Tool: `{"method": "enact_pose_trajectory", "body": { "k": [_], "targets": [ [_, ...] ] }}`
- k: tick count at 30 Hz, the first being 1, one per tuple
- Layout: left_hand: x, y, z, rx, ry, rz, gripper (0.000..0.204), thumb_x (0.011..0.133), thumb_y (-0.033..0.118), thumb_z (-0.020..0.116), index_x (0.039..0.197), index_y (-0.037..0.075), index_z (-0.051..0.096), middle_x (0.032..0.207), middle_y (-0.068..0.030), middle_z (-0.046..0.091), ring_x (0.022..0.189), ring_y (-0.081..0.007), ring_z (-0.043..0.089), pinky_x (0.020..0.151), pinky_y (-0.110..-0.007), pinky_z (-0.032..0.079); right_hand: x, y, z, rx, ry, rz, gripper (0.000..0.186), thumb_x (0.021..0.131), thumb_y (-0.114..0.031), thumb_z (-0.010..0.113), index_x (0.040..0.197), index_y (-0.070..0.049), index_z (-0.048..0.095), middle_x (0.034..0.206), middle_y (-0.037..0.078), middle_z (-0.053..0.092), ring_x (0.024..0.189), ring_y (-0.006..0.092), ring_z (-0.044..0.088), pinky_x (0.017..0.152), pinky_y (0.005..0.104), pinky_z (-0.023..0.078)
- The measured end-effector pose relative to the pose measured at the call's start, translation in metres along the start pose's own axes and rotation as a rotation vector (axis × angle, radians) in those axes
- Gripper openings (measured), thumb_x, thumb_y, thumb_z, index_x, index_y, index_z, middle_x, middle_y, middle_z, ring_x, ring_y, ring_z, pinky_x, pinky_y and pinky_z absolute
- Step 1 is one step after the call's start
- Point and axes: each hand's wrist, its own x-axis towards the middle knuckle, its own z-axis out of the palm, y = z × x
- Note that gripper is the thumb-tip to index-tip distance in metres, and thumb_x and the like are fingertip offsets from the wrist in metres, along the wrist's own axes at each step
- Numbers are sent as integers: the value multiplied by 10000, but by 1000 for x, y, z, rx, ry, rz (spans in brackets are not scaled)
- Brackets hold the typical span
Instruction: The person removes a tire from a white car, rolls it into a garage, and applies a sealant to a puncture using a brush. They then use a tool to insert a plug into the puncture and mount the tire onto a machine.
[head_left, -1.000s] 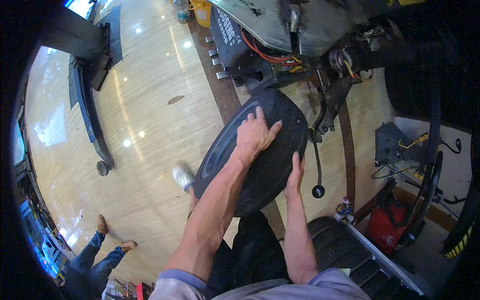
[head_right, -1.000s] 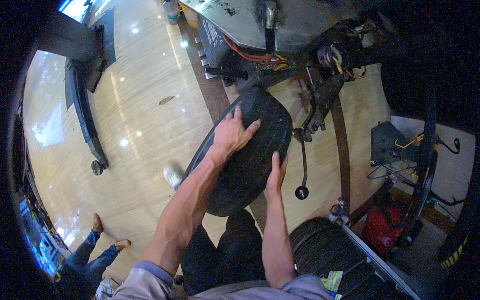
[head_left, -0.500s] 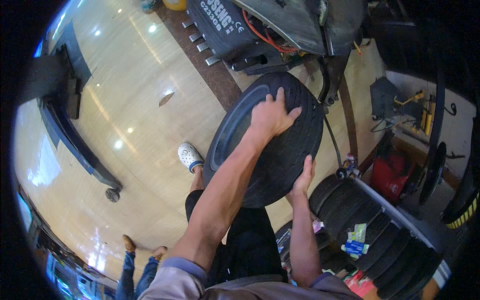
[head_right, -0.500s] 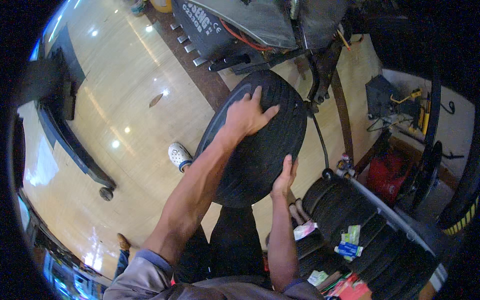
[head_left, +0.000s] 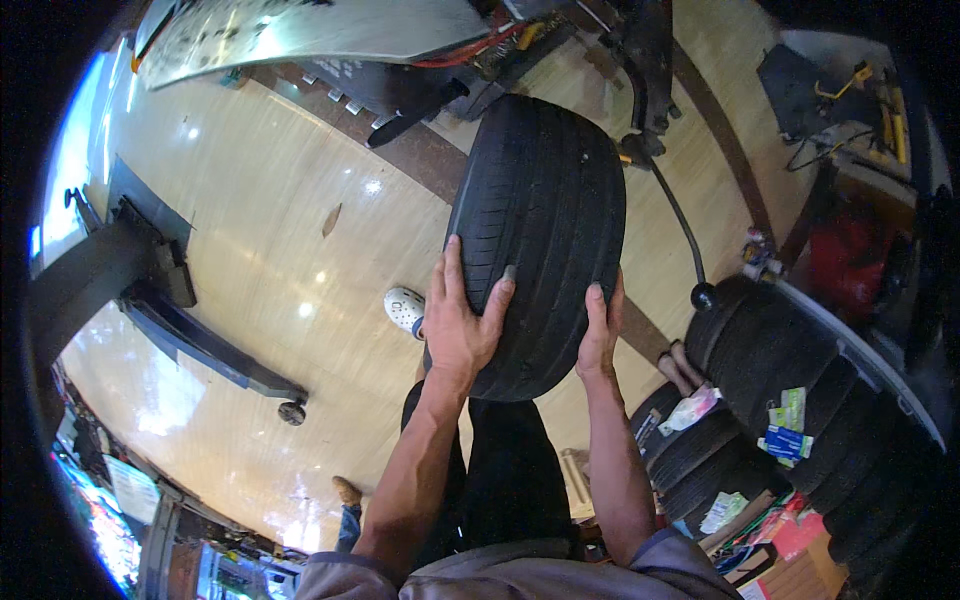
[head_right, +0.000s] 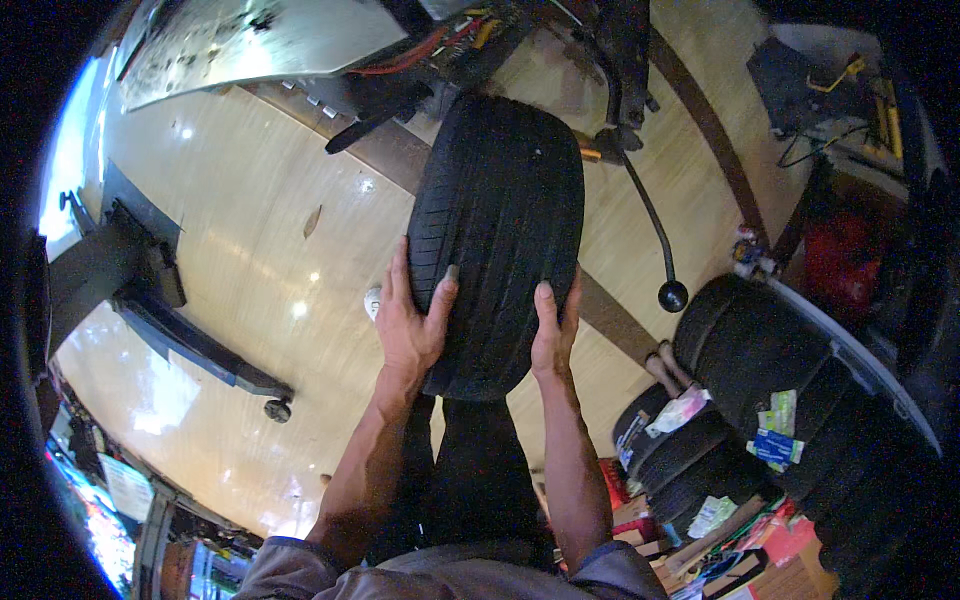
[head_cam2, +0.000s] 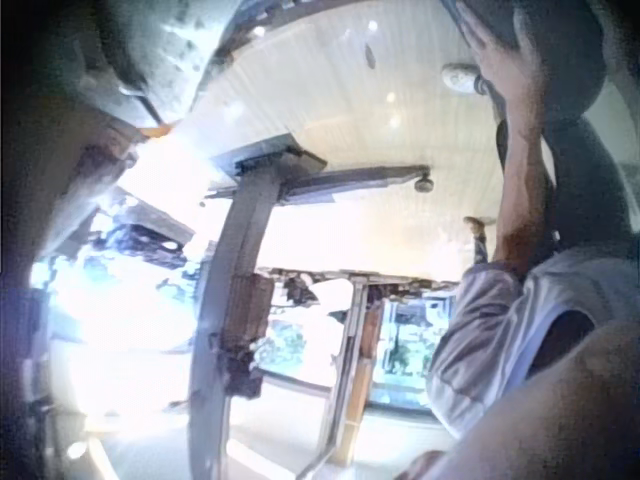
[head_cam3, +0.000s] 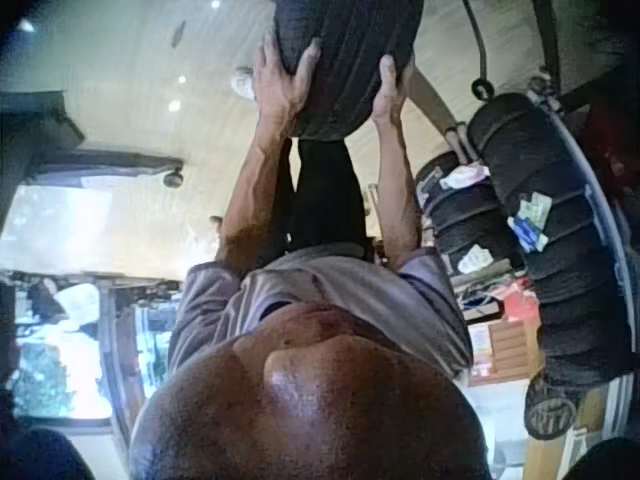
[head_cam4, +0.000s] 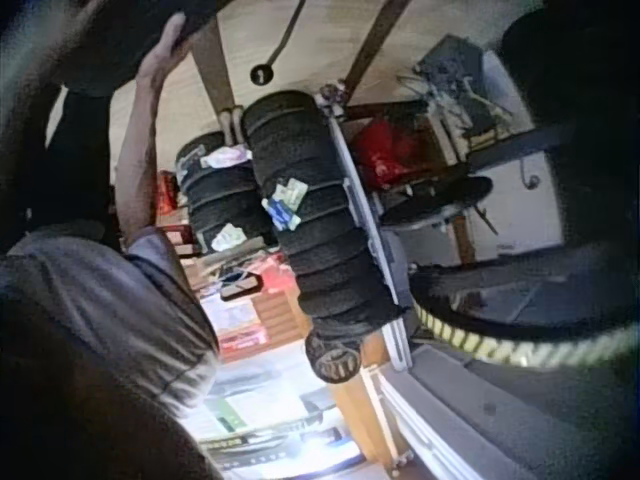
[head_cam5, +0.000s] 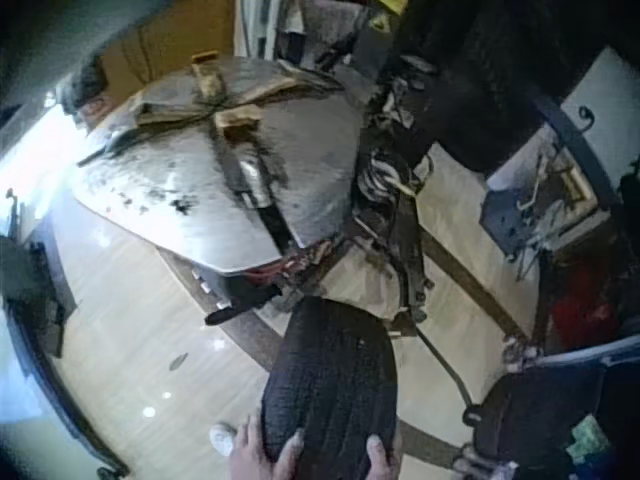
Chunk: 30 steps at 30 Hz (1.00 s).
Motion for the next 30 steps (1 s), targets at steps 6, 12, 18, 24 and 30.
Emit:
{"method": "enact_pose_trajectory", "body": {
  "k": [6,12,18,24,30],
  "targets": [
    [-2,9,-1,-107,-26,-8,753,1015,349,647,1587,-51,364,1478,-309,542,1369,-398,544,1133,-445,427,10,42,-31,384,-150,189,829,1050,-680,398,1641,-106,304,1601,155,431,1440,316,462,1211,466,370],
    [-1,-2,13,-170,18,78,756,1011,345,651,1573,-76,372,1496,-330,520,1390,-403,529,1164,-439,399,14,74,-34,473,-24,636,801,1076,-673,244,1621,-97,352,1606,144,444,1421,313,480,1180,446,405],
    [3,-3,9,-203,-2,7,814,997,451,632,1601,-25,363,1508,-302,518,1399,-382,507,1181,-460,370,12,98,-27,453,-44,671,747,1080,-620,263,1589,-85,379,1557,163,475,1375,332,508,1151,456,425],
    [15,-77,-15,-359,-315,-162,805,1061,600,420,1586,-9,386,1499,-251,530,1371,-324,524,1144,-438,404,8,111,-21,361,-32,650,694,1084,-566,282,1557,-73,406,1508,182,506,1330,352,535,1122,466,444],
    [0,-210,-16,-667,-570,-440,654,1073,371,598,1596,47,375,1564,-148,493,1381,-259,513,1160,-425,431,7,120,-2,219,9,622,641,1089,-513,301,1524,-61,433,1460,201,537,1285,371,563,1092,477,463]
  ]
}}
